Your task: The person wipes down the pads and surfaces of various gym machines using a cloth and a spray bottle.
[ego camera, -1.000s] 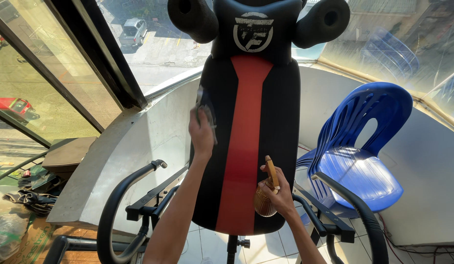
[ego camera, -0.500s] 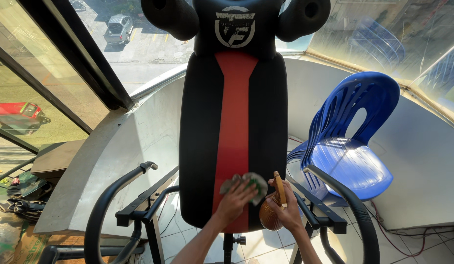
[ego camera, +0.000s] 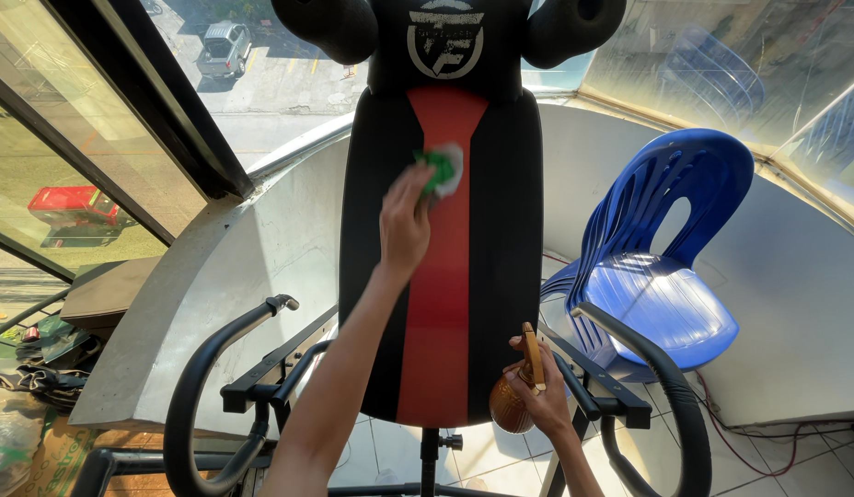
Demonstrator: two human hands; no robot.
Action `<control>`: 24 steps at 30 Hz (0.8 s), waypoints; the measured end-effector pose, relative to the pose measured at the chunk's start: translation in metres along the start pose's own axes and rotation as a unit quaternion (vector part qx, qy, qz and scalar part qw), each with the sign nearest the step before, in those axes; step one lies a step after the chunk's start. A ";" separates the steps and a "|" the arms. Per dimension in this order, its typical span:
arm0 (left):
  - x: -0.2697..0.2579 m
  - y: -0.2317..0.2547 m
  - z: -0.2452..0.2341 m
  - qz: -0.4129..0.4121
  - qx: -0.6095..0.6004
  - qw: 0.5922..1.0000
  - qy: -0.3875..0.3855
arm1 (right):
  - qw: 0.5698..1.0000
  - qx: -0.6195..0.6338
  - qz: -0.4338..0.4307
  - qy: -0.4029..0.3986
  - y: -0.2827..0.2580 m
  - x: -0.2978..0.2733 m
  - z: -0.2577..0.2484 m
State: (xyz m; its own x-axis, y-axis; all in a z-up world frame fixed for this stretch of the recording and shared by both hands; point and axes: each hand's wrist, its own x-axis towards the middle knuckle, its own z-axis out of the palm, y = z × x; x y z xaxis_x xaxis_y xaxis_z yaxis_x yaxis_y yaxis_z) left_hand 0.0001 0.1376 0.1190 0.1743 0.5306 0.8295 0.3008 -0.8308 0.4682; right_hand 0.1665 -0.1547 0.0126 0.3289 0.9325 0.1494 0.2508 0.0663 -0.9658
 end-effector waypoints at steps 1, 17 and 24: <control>0.014 -0.012 0.008 -0.001 -0.001 1.000 0.000 | 1.000 -0.001 0.001 0.000 -0.001 -0.004 0.001; -0.361 0.037 0.006 0.115 -0.008 0.909 -0.400 | 1.000 -0.005 -0.005 0.014 0.011 -0.011 -0.011; -0.128 0.047 0.012 -0.174 -0.148 0.973 -0.013 | 0.999 0.019 -0.006 0.039 0.017 -0.023 -0.020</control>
State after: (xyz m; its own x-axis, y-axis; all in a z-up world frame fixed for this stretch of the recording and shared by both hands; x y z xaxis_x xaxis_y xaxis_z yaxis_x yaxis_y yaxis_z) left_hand 0.0028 0.0323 0.0313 0.1344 0.7898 0.5985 0.0640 -0.6097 0.7901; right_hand 0.1810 -0.1819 -0.0031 0.3973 0.9007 0.1755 0.2204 0.0920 -0.9711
